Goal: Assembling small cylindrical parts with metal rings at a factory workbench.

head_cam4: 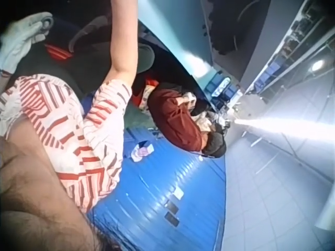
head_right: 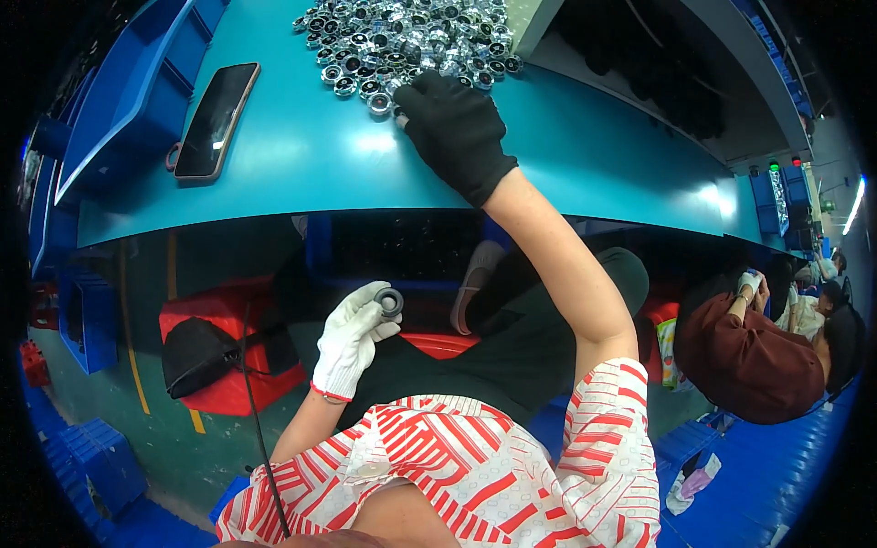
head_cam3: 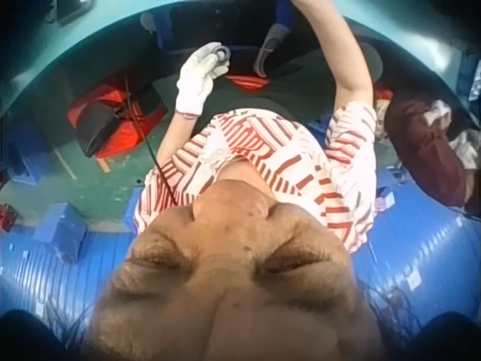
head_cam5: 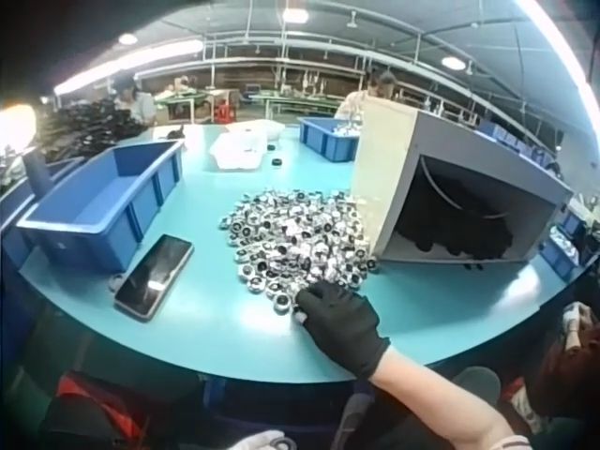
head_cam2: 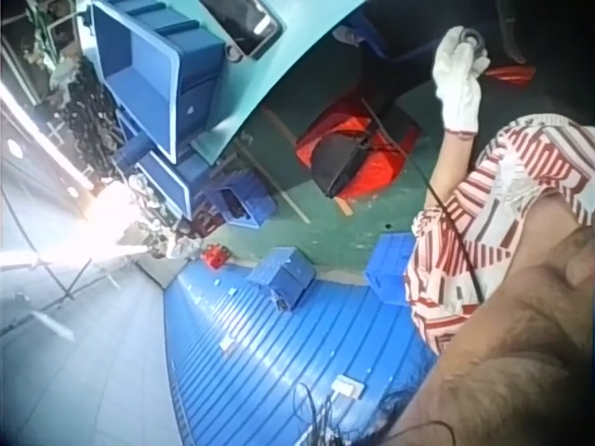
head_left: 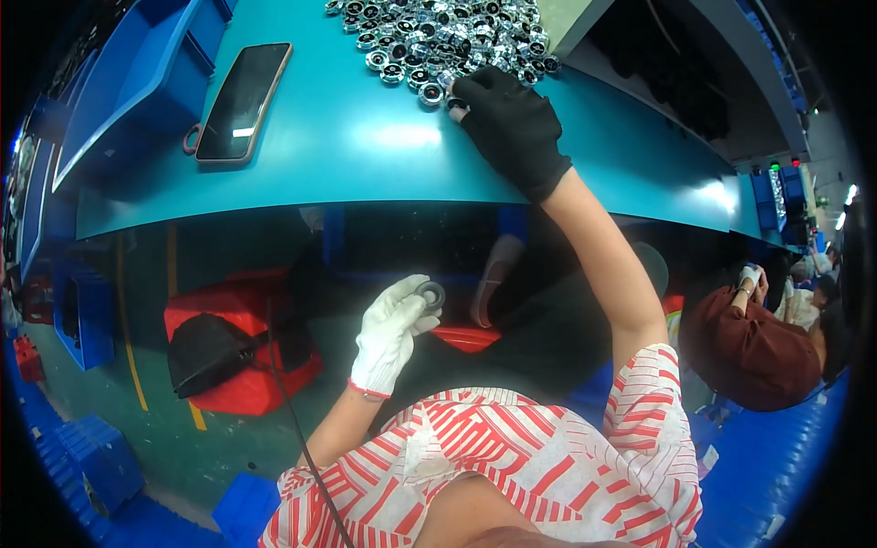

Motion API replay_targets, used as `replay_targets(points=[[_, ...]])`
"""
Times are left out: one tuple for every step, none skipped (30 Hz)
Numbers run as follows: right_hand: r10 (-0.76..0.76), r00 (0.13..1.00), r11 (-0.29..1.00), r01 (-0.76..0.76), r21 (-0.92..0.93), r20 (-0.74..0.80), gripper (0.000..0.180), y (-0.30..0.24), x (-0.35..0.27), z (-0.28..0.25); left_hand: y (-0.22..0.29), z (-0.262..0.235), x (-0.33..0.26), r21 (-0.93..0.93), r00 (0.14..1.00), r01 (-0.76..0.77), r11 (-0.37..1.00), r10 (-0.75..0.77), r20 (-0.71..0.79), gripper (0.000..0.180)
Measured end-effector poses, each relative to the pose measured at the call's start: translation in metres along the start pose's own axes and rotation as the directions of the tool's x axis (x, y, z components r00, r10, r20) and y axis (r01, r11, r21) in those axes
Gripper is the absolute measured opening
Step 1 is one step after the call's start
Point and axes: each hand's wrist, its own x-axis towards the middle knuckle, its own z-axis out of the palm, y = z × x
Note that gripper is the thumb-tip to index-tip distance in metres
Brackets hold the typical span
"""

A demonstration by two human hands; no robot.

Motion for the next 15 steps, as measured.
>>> replay_targets(points=[[0.008,1.0,1.0,-0.008,-0.003,0.006,0.027,0.002,-0.003,0.002,0.0,-0.001,0.0,-0.004,1.0,0.0,1.0,0.0,0.009,0.035],[0.023,0.998,1.0,-0.022,0.018,-0.053,0.025,0.002,-0.007,0.001,-0.001,-0.002,0.001,-0.008,1.0,0.002,1.0,-0.001,0.018,0.035],[0.02,0.999,1.0,-0.019,0.02,-0.049,0.025,0.001,-0.013,0.001,-0.001,-0.001,-0.001,-0.013,1.0,0.002,1.0,-0.002,0.015,0.035],[0.1,0.995,0.994,-0.099,0.041,-0.014,0.023,0.001,-0.018,0.001,-0.001,0.0,-0.001,-0.008,1.0,0.001,1.0,-0.001,0.007,0.035],[0.18,0.983,0.982,-0.181,0.059,0.024,0.022,-0.001,-0.024,-0.001,-0.001,0.002,-0.002,-0.002,1.0,0.001,1.0,-0.001,-0.002,0.035],[0.22,0.975,0.972,-0.223,0.069,0.038,0.022,-0.009,-0.027,-0.008,-0.001,0.002,-0.001,-0.007,1.0,0.003,1.0,-0.003,-0.007,0.035],[0.248,0.968,0.948,-0.248,0.2,0.024,0.022,-0.012,-0.034,-0.011,-0.001,0.002,-0.001,-0.014,1.0,-0.017,1.0,0.017,-0.002,0.035],[0.279,0.96,0.906,-0.269,0.328,0.017,0.023,-0.016,-0.042,-0.015,-0.001,0.003,0.0,-0.022,0.999,-0.037,0.999,0.037,0.0,0.036],[0.346,0.923,0.815,-0.383,0.434,0.165,0.022,-0.03,-0.046,-0.031,-0.003,0.002,0.002,-0.039,0.998,-0.053,0.998,0.052,-0.016,0.036],[0.349,0.9,0.708,-0.435,0.556,0.26,0.021,-0.042,-0.055,-0.043,-0.003,0.006,0.002,-0.039,0.997,-0.07,0.997,0.069,-0.027,0.036],[0.336,0.872,0.573,-0.489,0.657,0.356,0.021,-0.055,-0.066,-0.052,0.0,0.012,-0.001,-0.037,0.996,-0.085,0.996,0.084,-0.042,0.036],[0.265,0.857,0.531,-0.513,0.675,0.442,0.022,-0.064,-0.08,-0.055,0.003,0.016,0.0,-0.054,0.997,-0.075,0.996,0.074,-0.015,0.035],[0.206,0.875,0.654,-0.456,0.603,0.437,0.023,-0.071,-0.09,-0.055,0.002,0.016,0.002,-0.08,0.997,-0.073,0.994,0.074,0.005,0.035],[0.144,0.888,0.762,-0.382,0.523,0.437,0.023,-0.078,-0.1,-0.053,0.0,0.015,0.002,-0.105,0.997,-0.071,0.992,0.074,0.026,0.034],[0.172,0.874,0.726,-0.424,0.541,0.454,0.022,-0.084,-0.112,-0.048,-0.002,0.015,0.004,-0.14,0.996,-0.072,0.987,0.079,0.042,0.034]])
